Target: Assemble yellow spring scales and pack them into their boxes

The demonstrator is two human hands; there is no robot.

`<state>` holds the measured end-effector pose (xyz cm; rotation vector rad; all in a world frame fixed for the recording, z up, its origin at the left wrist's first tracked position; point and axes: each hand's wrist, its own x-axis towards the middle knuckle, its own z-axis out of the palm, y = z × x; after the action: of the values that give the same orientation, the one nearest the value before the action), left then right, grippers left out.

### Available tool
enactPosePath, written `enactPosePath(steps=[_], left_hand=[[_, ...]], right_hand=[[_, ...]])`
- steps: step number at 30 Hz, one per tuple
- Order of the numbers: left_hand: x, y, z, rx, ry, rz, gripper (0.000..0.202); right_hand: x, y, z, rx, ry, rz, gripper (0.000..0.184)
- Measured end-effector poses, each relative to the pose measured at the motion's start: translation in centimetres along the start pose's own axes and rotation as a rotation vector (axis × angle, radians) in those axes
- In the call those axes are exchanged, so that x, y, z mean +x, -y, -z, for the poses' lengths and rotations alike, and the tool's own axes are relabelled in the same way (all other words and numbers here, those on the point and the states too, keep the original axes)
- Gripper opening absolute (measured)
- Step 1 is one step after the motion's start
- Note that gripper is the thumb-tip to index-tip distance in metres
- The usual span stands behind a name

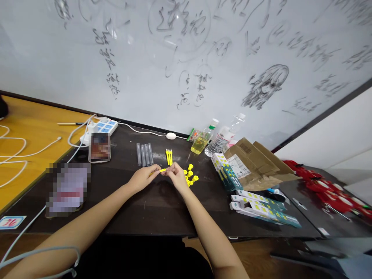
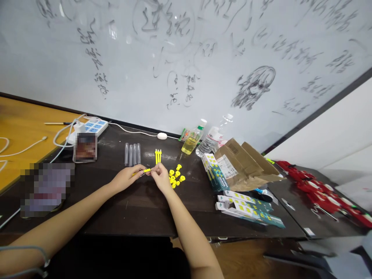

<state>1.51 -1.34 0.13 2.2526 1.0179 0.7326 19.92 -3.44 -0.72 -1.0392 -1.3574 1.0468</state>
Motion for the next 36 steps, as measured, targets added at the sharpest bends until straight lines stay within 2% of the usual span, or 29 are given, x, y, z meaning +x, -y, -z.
enactPosePath(steps=[7,13,17,28,36], left_hand=[[-0.1,-0.4,0.6,0.136,-0.023,-0.012,0.033],[0.0,0.3,0.3,0.263,-0.063,-0.07,0.034],[0.1,0.8,0.0,0.29,-0.054,-0.074,0.033],[-0.1,0.1,0.4,0.2,-0.045,0.018,0.037],[0.0,-0.1,0.2,0.06,0.042,-0.001,0.033]], right_hand=[[-0.3,-0.3,0.0,-0.171,0.003,0.098,0.021],[-0.4,-0.6,0.1,-0.24,0.014,0.12,0.019],[-0.3,-1.0,0.1,-0.224,0.004,0.084,0.023],[-0.4,-0.2,0.6,-0.155,0.205,-0.046,0.031],[-0.5,0.4,0.5,-0.26,0.198,0.035,0.021]])
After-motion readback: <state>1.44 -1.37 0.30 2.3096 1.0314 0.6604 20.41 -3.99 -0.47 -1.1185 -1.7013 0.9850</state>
